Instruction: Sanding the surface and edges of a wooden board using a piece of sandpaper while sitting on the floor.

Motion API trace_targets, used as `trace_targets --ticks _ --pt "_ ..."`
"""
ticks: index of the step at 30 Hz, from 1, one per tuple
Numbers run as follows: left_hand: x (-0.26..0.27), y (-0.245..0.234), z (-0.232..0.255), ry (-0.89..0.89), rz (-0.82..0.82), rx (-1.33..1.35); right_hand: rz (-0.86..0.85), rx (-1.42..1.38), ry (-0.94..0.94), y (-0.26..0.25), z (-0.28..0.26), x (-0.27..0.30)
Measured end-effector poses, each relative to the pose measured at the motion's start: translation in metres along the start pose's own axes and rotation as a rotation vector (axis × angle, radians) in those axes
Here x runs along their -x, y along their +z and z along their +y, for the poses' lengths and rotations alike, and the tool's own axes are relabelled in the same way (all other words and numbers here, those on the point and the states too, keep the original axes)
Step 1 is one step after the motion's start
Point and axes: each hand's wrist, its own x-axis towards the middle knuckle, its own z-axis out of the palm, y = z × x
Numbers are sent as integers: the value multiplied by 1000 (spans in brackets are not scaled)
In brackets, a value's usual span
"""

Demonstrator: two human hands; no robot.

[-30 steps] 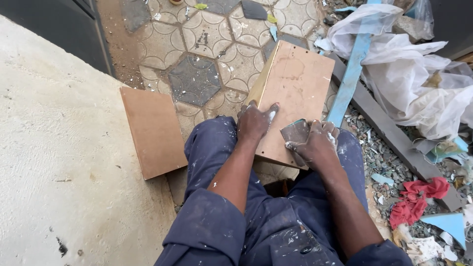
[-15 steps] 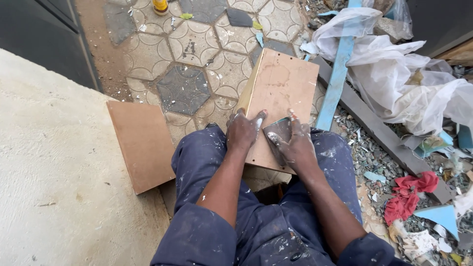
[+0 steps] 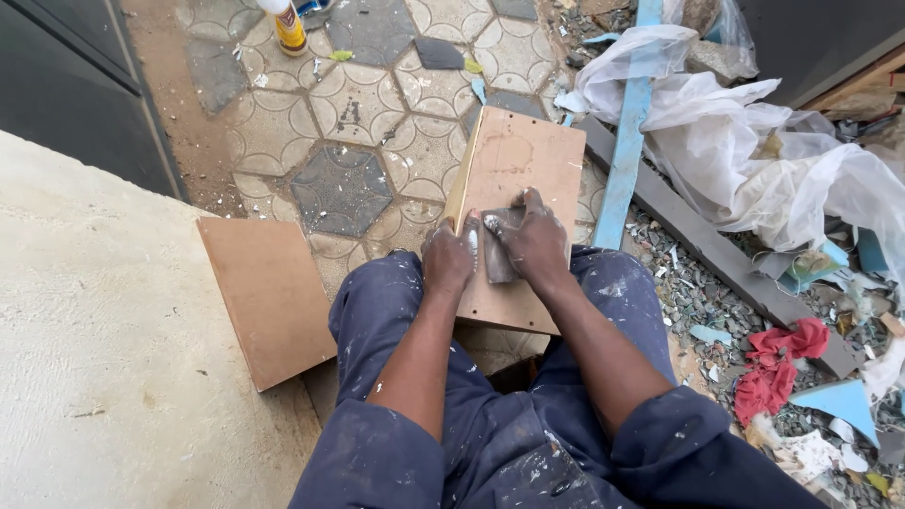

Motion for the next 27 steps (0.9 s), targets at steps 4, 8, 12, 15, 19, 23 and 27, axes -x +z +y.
trace_targets --ticks 4,8,12,15,19,23,27 --pt "4 -3 6 25 6 26 -11 -129 78 -17 -13 40" --pt "7 -4 5 28 33 6 93 -260 29 -17 -20 23" --pt "1 2 -1 18 57 -24 98 -289 -9 -7 -15 21" --pt "17 -11 19 17 44 0 61 -229 59 -10 -10 35" --pt "-5 6 1 10 60 -24 119 -215 -1 -3 -10 -11" --pt "-8 7 -4 25 65 -7 88 -75 63 7 -7 -26" --pt "16 -11 16 59 47 42 -21 3 -2 30 19 -6"
